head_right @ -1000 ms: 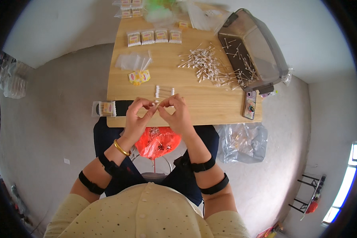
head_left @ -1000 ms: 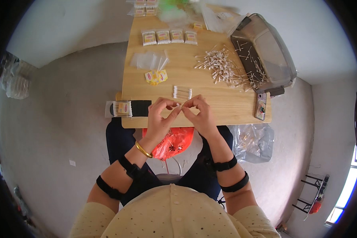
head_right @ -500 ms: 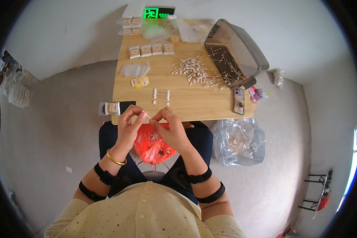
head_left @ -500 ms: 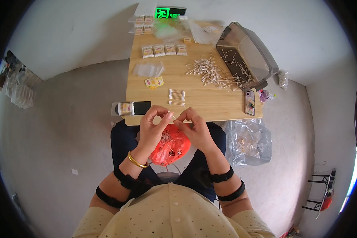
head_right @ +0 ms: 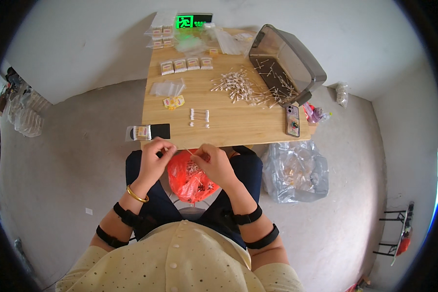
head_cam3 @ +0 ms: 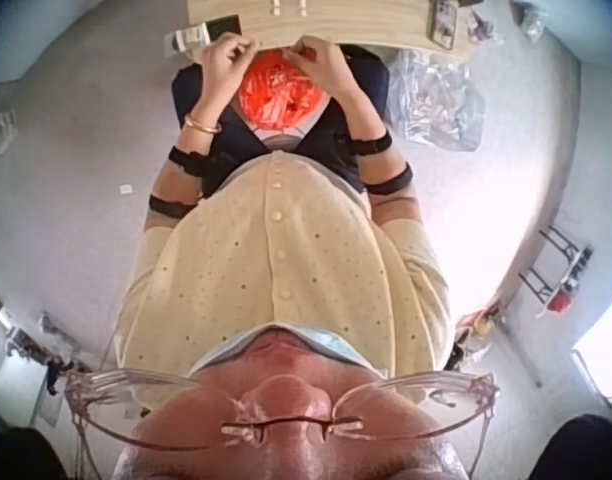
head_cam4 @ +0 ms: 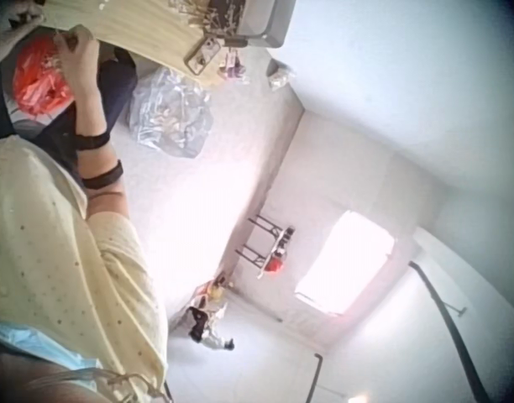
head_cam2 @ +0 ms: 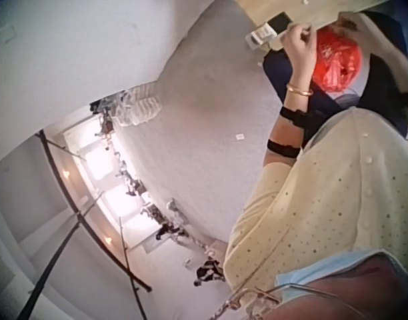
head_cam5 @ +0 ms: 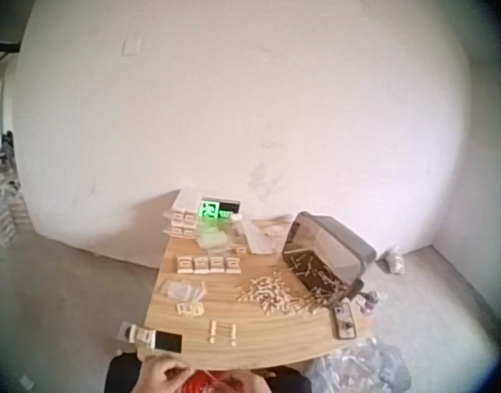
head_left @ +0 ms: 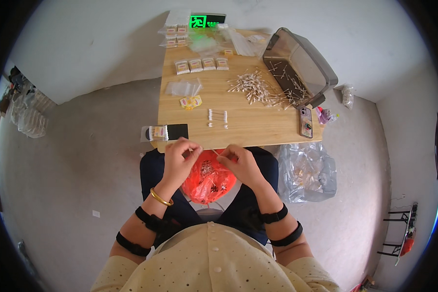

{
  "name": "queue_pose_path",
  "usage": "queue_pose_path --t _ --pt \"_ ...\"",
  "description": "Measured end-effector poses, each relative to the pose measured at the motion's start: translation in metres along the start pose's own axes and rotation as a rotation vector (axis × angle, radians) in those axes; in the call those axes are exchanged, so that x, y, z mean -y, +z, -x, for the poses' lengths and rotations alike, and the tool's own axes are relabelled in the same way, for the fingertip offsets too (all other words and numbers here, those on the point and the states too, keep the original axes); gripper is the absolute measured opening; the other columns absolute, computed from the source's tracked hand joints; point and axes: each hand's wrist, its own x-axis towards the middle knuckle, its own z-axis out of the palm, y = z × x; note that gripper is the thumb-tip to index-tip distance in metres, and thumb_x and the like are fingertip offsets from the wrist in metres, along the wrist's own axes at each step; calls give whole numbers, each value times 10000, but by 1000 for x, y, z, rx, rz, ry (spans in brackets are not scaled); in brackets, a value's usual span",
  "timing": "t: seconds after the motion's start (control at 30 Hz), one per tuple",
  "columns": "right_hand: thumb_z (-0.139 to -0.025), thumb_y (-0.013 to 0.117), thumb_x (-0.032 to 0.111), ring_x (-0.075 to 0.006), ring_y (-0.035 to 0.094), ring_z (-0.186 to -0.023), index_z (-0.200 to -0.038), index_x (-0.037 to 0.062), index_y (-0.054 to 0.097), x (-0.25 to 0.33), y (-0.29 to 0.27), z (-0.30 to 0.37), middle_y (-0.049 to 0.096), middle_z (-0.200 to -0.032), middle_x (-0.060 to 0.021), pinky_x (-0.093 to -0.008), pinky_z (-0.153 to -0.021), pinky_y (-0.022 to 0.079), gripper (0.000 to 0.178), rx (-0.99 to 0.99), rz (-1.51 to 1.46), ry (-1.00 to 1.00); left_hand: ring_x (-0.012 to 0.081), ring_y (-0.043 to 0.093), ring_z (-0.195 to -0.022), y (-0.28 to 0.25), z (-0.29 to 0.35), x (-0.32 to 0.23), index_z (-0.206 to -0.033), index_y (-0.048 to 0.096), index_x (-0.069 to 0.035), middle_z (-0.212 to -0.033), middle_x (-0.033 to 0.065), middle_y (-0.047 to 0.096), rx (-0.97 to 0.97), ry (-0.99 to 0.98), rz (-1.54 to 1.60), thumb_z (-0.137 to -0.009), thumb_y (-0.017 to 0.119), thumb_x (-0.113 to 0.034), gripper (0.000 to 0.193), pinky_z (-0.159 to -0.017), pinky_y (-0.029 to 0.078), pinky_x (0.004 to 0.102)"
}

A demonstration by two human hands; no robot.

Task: Packaging a set of cotton swabs into a small plastic bag and sealing it.

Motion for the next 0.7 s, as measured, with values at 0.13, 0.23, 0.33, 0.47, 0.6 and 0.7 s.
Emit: queue_pose_path --t 0.13,0.23,0.33,0.47,0.6,0.7 --pt "-928 704 297 -352 713 -820 -979 33 745 -61 14 13 726 -840 -183 -435 -753 551 272 315 343 177 258 700 -832 13 28 41 -912 785 -132 -862 65 746 468 48 -605 -875 757 -228 107 -870 422 428" --pt "-939 680 384 -373 709 -849 -996 54 750 -92 35 21 723 -862 -190 -467 -775 550 343 466 499 272 261 709 -822 33 38 68 -862 764 -124 -835 74 753 573 -9 -662 -872 759 -244 120 -863 427 424" --pt "-929 687 418 -405 706 -923 -997 54 737 -124 50 18 731 -923 -198 -487 -814 554 373 433 492 261 272 716 -763 41 31 69 -868 731 -111 -809 81 749 445 12 -604 -867 764 -210 105 -784 486 413" --pt "-923 697 453 -423 695 -963 -979 35 712 -138 56 11 738 -977 -195 -492 -829 552 421 256 464 108 277 707 -752 32 7 75 -924 655 -101 -784 63 721 189 68 -394 -872 719 -145 94 -788 472 427" --pt "-930 712 393 -379 714 -929 -990 30 721 -132 42 -8 748 -967 -167 -454 -813 564 368 387 434 164 270 683 -832 12 -26 77 -983 640 -106 -851 44 700 189 -32 -459 -851 695 -70 147 -802 466 430" --pt "-941 692 290 -343 719 -919 -1021 33 735 -116 29 -27 729 -968 -179 -446 -833 569 272 218 155 211 274 651 -941 17 -50 80 -1040 627 -123 -936 51 672 -4 135 -618 -835 683 -48 225 -858 451 438"
